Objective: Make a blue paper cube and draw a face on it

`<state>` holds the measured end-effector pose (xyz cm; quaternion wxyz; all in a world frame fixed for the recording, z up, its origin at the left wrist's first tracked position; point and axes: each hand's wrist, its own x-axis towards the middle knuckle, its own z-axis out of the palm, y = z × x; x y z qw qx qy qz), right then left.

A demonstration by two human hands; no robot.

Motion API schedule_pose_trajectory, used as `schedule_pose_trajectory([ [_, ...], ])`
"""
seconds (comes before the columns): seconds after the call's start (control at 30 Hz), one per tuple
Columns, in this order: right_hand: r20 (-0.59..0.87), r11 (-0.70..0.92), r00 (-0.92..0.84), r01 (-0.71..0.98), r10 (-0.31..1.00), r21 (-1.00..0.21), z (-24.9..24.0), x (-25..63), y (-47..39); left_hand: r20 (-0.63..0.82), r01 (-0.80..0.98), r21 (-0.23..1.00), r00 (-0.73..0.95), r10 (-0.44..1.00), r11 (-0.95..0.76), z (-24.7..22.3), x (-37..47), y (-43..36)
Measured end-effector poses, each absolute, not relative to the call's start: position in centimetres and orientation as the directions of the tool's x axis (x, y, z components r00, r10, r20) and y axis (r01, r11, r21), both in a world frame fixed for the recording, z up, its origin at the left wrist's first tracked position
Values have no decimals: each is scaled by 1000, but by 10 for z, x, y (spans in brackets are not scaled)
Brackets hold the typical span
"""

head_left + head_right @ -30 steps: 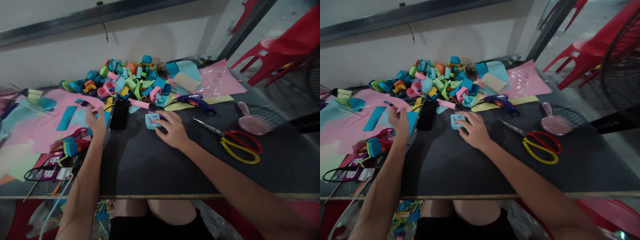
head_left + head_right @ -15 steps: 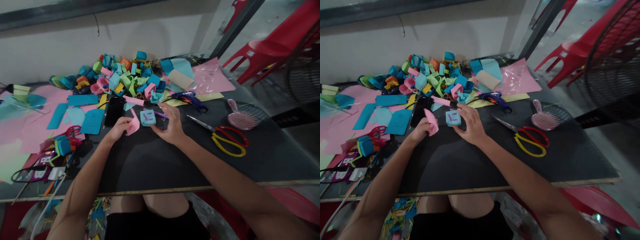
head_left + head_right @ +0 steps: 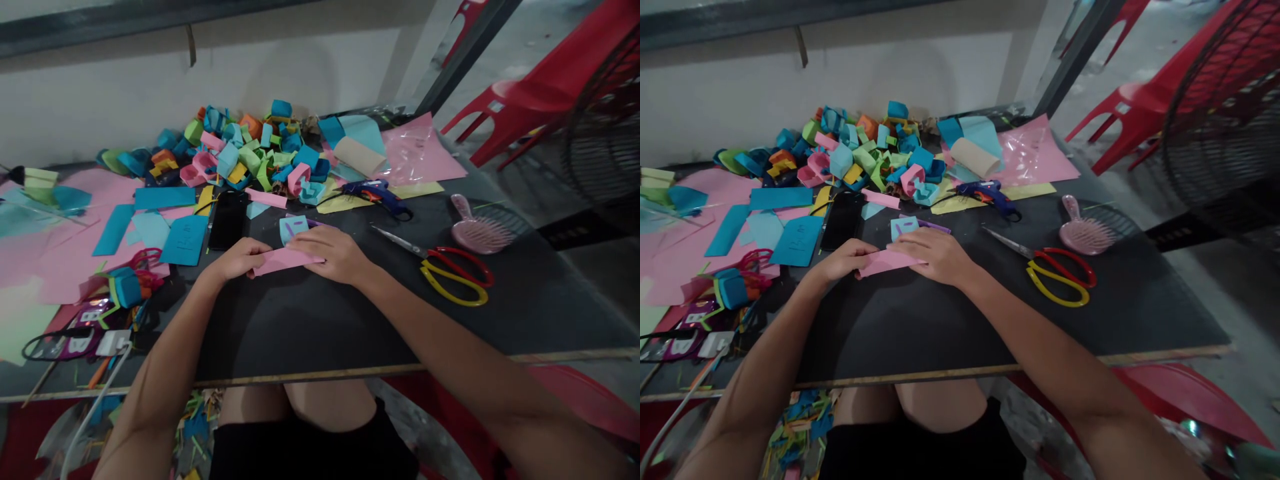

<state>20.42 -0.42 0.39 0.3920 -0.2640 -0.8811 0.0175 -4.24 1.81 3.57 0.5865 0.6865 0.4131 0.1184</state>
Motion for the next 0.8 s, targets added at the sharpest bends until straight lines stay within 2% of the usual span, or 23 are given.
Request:
schedule_pose_trajectory([
  [0.1,720,878,-561,459,408,-139,5,204,-4,-319,427,903,607,728,39,37,-41,17],
  [0.2,710,865,-587,498,390,-63,6,205,-3,-389,495,867,613,688,48,41,-40,14],
  [0.27,715,854,-583,519,386,-38,7,206,-4,-379,561,827,610,696,-42,43,-41,14],
  [0.33,755,830,-523,555,396,-51,8,206,-5,-228,623,750,560,797,-224,43,-45,17],
  [0.4,799,810,-447,581,403,-83,9,206,-6,43,681,631,446,894,-370,43,-54,22],
  [0.47,813,822,-426,559,397,-108,10,205,-6,253,703,593,300,920,-393,43,-65,26],
  [0.53,777,863,-492,491,392,-124,9,205,-4,338,685,601,249,908,-411,44,-71,26],
  [0.6,700,884,-579,437,419,-167,7,207,-2,325,669,588,319,890,-454,47,-69,22],
  [0.67,608,870,-634,435,478,-232,5,209,0,244,664,537,468,849,-520,49,-60,16],
  [0.8,463,819,-676,473,573,-324,4,214,1,54,702,358,643,764,-615,45,-35,6],
])
